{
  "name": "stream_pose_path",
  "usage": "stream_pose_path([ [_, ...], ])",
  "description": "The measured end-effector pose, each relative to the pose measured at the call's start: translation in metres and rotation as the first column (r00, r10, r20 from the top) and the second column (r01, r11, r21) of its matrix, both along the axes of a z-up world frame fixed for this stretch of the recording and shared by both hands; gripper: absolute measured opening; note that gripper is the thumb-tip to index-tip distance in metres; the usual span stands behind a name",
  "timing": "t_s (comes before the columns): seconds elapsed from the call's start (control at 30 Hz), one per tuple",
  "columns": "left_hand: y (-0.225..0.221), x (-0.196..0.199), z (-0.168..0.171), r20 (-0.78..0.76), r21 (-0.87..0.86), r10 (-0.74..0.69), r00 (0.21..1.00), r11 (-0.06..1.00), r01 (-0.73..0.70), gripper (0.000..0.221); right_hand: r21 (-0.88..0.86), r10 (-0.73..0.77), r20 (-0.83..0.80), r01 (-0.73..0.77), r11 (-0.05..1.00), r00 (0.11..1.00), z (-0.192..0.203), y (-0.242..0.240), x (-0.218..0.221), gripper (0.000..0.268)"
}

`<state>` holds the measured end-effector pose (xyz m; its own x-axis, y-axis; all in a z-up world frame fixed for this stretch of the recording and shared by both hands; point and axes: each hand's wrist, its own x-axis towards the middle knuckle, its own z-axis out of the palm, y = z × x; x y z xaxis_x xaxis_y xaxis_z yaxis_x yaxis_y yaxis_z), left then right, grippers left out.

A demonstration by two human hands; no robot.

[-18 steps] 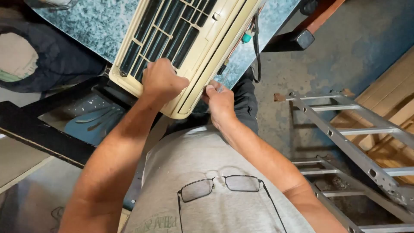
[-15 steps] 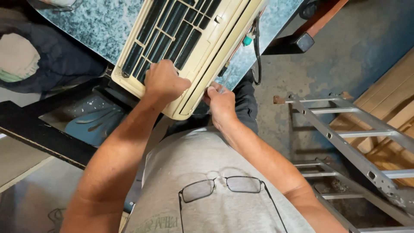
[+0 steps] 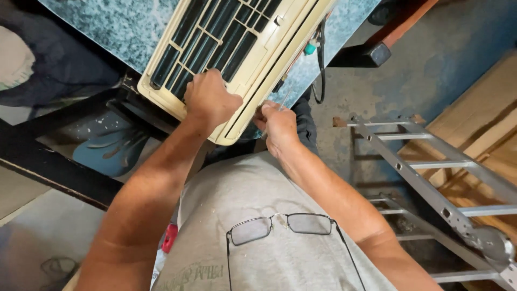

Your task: Prying the bottom casing of an air conditioning unit using a flathead screwdriver to release the plastic clips.

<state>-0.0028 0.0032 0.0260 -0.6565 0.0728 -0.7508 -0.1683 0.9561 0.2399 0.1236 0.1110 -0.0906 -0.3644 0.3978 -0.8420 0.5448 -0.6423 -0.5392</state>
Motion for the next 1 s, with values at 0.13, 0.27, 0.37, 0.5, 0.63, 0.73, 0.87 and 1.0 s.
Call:
stream_pose_path([
  [0.13, 0.000, 0.002, -0.005, -0.005, 0.001, 0.000, 1.000, 1.000, 0.000, 0.045, 0.025, 0.010, 0.041, -0.011, 1.000, 0.999, -0.019, -0.001, 0.002, 0.034],
  [0.27, -0.003, 0.004, -0.007, -0.009, 0.015, -0.003, 1.000, 1.000, 0.003, 0.046, -0.043, -0.015, 0.034, 0.016, 0.999, 0.999, -0.024, 0.003, 0.004, 0.024],
  [0.37, -0.003, 0.001, -0.006, -0.008, 0.024, -0.005, 1.000, 1.000, 0.006, 0.045, -0.058, -0.019, 0.031, 0.020, 0.998, 0.999, -0.013, 0.006, 0.000, 0.022],
  [0.5, -0.001, 0.001, -0.002, 0.007, 0.019, 0.002, 1.000, 1.000, -0.003, 0.044, -0.083, -0.025, 0.033, 0.028, 0.996, 0.999, -0.012, 0.010, 0.001, 0.022],
  [0.63, -0.001, -0.001, -0.002, 0.030, 0.003, -0.006, 1.000, 1.000, 0.006, 0.048, -0.089, -0.025, 0.042, 0.028, 0.996, 0.999, -0.009, 0.007, -0.001, 0.021],
  [0.73, 0.001, -0.001, 0.000, 0.022, -0.007, -0.009, 1.000, 1.000, 0.009, 0.046, -0.121, -0.015, 0.063, 0.022, 0.992, 0.998, -0.027, 0.008, -0.001, 0.020],
  [0.87, -0.001, -0.001, -0.006, 0.015, -0.002, -0.027, 1.000, 1.000, 0.027, 0.044, -0.183, -0.015, 0.075, 0.029, 0.983, 0.997, -0.046, 0.008, 0.000, 0.021],
  [1.0, -0.006, -0.003, -0.016, 0.005, 0.008, -0.030, 1.000, 1.000, 0.030, 0.039, -0.214, -0.013, 0.083, 0.031, 0.976, 0.996, -0.022, 0.006, -0.011, 0.021],
])
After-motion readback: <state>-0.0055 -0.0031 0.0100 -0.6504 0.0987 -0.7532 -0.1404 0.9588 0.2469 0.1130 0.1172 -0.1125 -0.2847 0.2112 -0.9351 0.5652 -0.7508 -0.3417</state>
